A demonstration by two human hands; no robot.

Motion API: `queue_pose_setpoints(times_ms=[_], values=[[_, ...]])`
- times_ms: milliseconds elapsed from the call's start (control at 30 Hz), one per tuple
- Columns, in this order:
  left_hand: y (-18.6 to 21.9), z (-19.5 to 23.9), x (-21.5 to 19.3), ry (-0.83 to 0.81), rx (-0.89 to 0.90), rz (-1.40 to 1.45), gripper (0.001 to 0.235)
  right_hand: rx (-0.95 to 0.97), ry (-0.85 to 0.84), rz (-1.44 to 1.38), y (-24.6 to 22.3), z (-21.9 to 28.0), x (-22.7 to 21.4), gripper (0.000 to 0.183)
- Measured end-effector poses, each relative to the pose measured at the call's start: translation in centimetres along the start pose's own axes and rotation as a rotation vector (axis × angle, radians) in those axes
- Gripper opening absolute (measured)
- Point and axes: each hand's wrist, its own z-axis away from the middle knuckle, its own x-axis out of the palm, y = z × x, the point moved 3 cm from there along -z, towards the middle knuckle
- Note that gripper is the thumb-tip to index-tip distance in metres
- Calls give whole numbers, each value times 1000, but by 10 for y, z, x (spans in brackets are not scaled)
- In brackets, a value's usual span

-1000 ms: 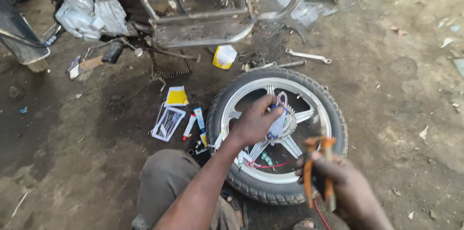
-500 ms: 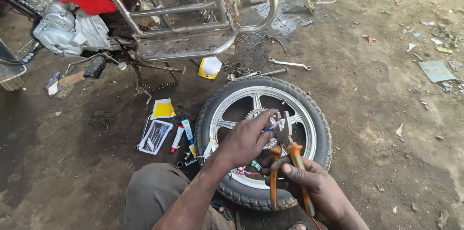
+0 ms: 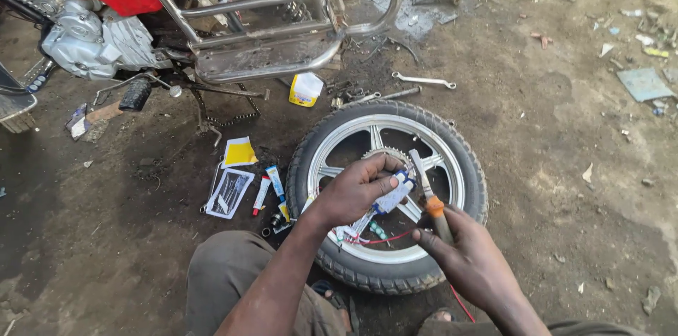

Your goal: The person sits on the ground and works on a motorcycle wheel, stripping and twisting wires, then applying adhesive from a tube to secure the connections on the wheel hub.

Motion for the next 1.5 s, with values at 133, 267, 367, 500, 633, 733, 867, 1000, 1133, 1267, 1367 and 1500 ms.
queue_pose_setpoints(times_ms=[133,267,367,500,633,733,867,1000,1133,1267,1367,1500], values=[[-17,0,-1,8,-89,75,22,-189,120,549,16,-2,3,41],[1,3,1,-43,-117,23,22,-228,120,578,9,-2,0,42],[-6,3,-1,-49,-154,167,21,28,10,477,-1,2,-4,35],[-8,3,-3,-47,-181,197,24,134,-83,164,3,2,-7,39],[-4,4,-3,-31,-187,182,25,16,-35,372,-5,4,-4,33],[3,5,-4,-52,-104,82,22,-282,91,658,20,-5,6,34],[0,5,-4,-64,-51,88,20,-271,97,669,14,-5,9,32],[6,6,-3,-60,-33,17,20,-303,154,628,14,-4,9,32],[5,5,-2,-50,-70,93,27,-272,161,443,7,0,8,29],[17,8,2,-61,-61,101,21,-13,38,172,-11,4,4,38],[40,14,3,44,-158,-342,17,272,-170,-241,-12,6,9,30],[50,18,6,102,-134,-638,20,189,-175,-267,10,-6,16,29]])
